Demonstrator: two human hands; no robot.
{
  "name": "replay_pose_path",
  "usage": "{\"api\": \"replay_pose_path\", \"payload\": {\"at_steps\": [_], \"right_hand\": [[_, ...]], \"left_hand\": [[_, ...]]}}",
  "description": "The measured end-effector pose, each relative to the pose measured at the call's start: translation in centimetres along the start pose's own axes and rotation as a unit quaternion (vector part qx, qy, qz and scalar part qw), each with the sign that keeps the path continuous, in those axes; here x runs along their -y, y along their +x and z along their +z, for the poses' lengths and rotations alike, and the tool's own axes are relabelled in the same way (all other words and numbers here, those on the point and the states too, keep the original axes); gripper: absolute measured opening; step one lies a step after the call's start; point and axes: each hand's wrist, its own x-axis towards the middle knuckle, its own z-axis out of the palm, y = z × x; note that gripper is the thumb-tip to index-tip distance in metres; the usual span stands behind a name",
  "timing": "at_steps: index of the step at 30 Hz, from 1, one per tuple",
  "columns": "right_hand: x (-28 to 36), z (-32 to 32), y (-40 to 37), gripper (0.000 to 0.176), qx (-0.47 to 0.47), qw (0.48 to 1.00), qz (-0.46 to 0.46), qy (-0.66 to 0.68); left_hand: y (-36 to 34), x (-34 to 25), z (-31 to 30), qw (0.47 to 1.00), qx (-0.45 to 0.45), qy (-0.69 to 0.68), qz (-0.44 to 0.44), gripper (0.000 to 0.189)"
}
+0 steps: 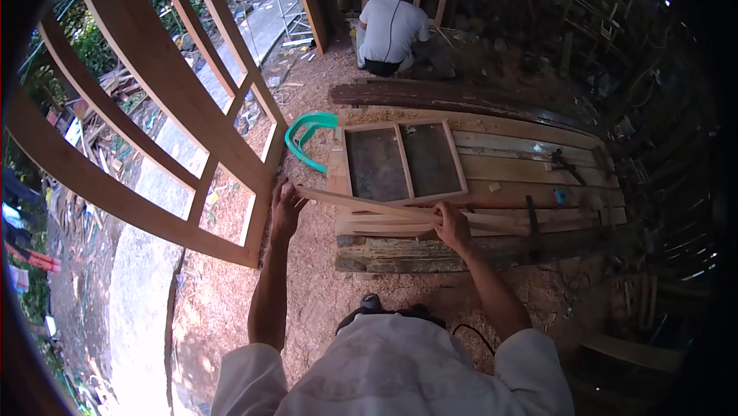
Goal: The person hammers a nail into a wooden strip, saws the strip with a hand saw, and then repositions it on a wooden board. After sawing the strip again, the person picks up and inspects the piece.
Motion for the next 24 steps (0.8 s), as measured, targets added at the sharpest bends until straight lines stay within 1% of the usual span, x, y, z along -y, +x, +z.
{"api": "replay_pose_path", "payload": {"at_steps": [1, 2, 3, 4, 5, 6, 7, 8, 9, 10, 11, 12, 14, 15, 17, 18, 20, 21, 24], "right_hand": [[-0.5, -0.9, 0.2, 0.045, 0.021, 1.0, -0.006, 0.013], [-0.9, -1.5, 0.5, 0.048, 0.044, 0.999, -0.012, 0.026], [-1.0, -2.6, 0.8, 0.048, 0.038, 0.999, -0.018, 0.027], [-0.9, -3.9, 0.9, 0.05, 0.036, 0.996, -0.046, 0.073], [-0.7, -5.0, 0.7, 0.052, 0.034, 0.99, -0.073, 0.118], [-0.8, -5.9, 0.5, 0.052, 0.03, 0.99, -0.074, 0.115], [-0.9, -6.8, 0.3, 0.054, 0.037, 0.992, -0.052, 0.113], [-1.0, -7.7, 0.1, 0.055, 0.044, 0.992, -0.029, 0.111], [-1.7, -8.0, 0.0, 0.055, 0.039, 0.993, -0.03, 0.107], [-2.3, -8.2, -0.1, 0.054, 0.008, 0.993, -0.03, 0.111], [-2.9, -8.3, -0.4, 0.053, -0.021, 0.992, -0.03, 0.117], [-2.8, -9.0, -0.6, 0.053, -0.021, 0.993, -0.03, 0.117], [-2.8, -10.5, -0.5, 0.05, 0.018, 0.996, -0.012, 0.084], [-3.1, -11.1, -0.5, 0.05, 0.02, 0.996, -0.011, 0.086], [-3.9, -11.9, -0.3, 0.047, 0.095, 0.981, 0.06, 0.156], [-4.2, -12.1, -0.4, 0.047, 0.1, 0.98, 0.062, 0.159], [-5.1, -12.3, -0.7, 0.046, 0.143, 0.962, 0.07, 0.22], [-6.1, -11.9, -0.6, 0.048, 0.175, 0.958, 0.058, 0.218], [-8.6, -10.2, -1.4, 0.045, 0.207, 0.94, 0.074, 0.26]], "left_hand": [[0.2, 0.4, -0.5, 0.999, 0.028, -0.035, -0.01, 0.041], [0.7, 1.0, -0.7, 0.999, 0.031, -0.034, -0.004, 0.041], [0.7, 1.6, -0.5, 0.995, 0.073, 0.013, 0.063, 0.039], [0.3, 1.9, -0.2, 0.984, 0.112, 0.059, 0.122, 0.038], [-0.1, 2.0, -0.1, 0.984, 0.113, 0.059, 0.122, 0.038], [-0.2, 1.6, 0.7, 0.989, 0.109, -0.042, 0.09, 0.037], [-0.3, 1.2, 1.7, 0.982, 0.106, -0.143, 0.056, 0.036], [-0.7, 1.0, 2.6, 0.981, 0.112, -0.145, 0.057, 0.036], [-1.0, 1.0, 3.2, 0.979, 0.125, -0.149, 0.058, 0.037], [-1.2, 1.0, 3.9, 0.977, 0.136, -0.153, 0.058, 0.038], [-1.4, 1.2, 4.6, 0.979, 0.119, -0.161, 0.05, 0.041], [-1.4, 1.7, 4.7, 0.979, 0.119, -0.161, 0.049, 0.041], [-1.1, 2.5, 4.7, 0.986, 0.124, -0.079, 0.085, 0.042], [-1.5, 2.6, 5.1, 0.986, 0.121, -0.077, 0.083, 0.042], [-2.4, 2.1, 6.3, 0.993, 0.057, -0.004, 0.103, 0.038], [-2.7, 2.0, 6.5, 0.994, 0.052, -0.001, 0.1, 0.038], [-3.4, 2.3, 6.9, 0.996, 0.006, 0.023, 0.083, 0.035], [-4.0, 2.4, 7.6, 0.995, -0.031, 0.026, 0.088, 0.033], [-4.5, 4.0, 6.6, 0.994, -0.049, 0.045, 0.088, 0.034]]}}
